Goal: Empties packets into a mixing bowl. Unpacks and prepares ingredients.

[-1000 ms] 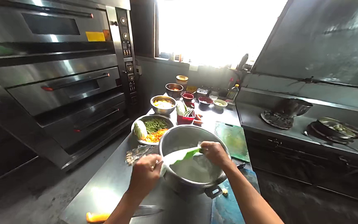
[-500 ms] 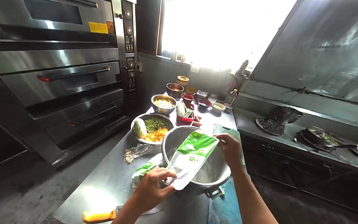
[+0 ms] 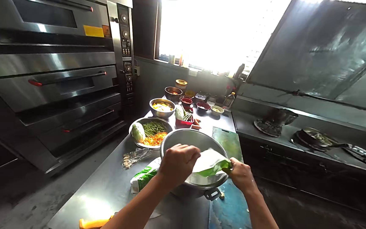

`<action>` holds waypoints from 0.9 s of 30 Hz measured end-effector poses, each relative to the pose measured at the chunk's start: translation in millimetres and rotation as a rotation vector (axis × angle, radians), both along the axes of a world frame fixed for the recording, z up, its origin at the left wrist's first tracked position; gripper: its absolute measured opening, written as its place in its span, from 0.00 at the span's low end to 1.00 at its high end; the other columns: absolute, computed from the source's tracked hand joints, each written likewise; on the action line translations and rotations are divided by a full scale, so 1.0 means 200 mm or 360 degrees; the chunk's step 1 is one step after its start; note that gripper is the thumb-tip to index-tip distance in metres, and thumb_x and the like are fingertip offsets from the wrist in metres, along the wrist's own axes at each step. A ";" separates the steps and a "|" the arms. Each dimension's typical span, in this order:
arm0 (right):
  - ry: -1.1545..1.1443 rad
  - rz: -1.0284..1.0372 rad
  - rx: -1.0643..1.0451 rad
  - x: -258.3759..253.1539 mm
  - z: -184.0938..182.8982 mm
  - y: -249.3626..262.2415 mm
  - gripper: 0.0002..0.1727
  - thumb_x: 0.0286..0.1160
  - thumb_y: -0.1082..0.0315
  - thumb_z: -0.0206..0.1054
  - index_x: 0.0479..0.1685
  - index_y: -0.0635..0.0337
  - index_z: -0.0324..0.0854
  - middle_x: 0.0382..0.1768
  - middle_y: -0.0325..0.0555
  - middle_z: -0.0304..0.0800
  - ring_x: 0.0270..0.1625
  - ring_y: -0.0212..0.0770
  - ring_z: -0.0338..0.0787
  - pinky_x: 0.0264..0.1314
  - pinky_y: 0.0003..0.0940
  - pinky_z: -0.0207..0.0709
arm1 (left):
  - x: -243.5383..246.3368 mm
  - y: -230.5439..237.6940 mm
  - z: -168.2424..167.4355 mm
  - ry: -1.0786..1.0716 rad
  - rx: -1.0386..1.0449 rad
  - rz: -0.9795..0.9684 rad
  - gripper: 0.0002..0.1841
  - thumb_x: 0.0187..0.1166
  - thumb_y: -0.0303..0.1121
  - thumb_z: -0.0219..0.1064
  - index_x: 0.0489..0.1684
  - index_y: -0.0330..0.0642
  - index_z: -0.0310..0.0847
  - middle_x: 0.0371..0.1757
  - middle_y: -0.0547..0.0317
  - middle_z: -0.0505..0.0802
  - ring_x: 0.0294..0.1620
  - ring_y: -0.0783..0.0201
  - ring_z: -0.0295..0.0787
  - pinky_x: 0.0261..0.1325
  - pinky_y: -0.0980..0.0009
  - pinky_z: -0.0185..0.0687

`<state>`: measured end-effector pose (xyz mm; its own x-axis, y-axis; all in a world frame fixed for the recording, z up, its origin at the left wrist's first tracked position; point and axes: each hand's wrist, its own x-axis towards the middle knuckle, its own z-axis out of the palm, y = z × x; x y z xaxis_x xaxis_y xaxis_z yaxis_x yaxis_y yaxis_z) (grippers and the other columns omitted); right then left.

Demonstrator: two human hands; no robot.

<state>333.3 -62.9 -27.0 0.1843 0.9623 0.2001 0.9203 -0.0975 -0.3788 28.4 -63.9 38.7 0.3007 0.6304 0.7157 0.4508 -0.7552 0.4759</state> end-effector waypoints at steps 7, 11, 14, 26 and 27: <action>-0.0047 0.0183 0.0151 0.16 -0.01 0.01 0.05 0.66 0.76 0.76 0.32 0.63 0.83 0.29 0.56 0.89 0.37 0.58 0.92 0.41 0.63 0.83 | 0.26 -0.18 0.11 0.0284 0.0088 -0.0433 0.09 0.85 0.34 0.64 0.39 0.50 0.93 0.37 0.68 0.95 0.41 0.69 0.91 0.43 0.68 0.87; 0.0153 0.0122 0.0338 0.14 0.04 0.06 0.01 0.76 0.72 0.71 0.40 0.56 0.86 0.28 0.49 0.90 0.33 0.52 0.92 0.36 0.62 0.83 | 0.21 -0.12 0.14 0.0213 0.0124 -0.0260 0.11 0.86 0.35 0.63 0.42 0.51 0.94 0.36 0.68 0.94 0.41 0.68 0.91 0.44 0.67 0.89; 0.0178 0.0140 0.0652 0.07 0.09 0.05 0.07 0.76 0.74 0.70 0.46 0.55 0.90 0.36 0.48 0.94 0.38 0.49 0.94 0.42 0.60 0.86 | 0.13 -0.13 0.20 0.0123 0.0207 -0.0125 0.10 0.85 0.36 0.64 0.44 0.52 0.94 0.37 0.71 0.94 0.41 0.72 0.89 0.44 0.70 0.87; 0.0010 0.0285 0.0688 0.11 -0.09 0.06 0.08 0.69 0.80 0.70 0.39 0.58 0.92 0.41 0.49 0.94 0.48 0.51 0.93 0.55 0.57 0.86 | 0.27 -0.43 -0.55 0.0647 -0.0051 -0.0266 0.10 0.81 0.33 0.62 0.32 0.51 0.90 0.31 0.64 0.92 0.39 0.59 0.90 0.39 0.61 0.87; -0.0007 0.0309 0.0710 0.11 -0.05 0.08 0.08 0.68 0.81 0.70 0.39 0.59 0.91 0.42 0.49 0.94 0.49 0.51 0.93 0.55 0.56 0.86 | 0.29 -0.42 -0.59 0.0680 -0.0078 -0.0253 0.09 0.80 0.33 0.62 0.32 0.50 0.89 0.30 0.63 0.92 0.39 0.58 0.91 0.39 0.61 0.87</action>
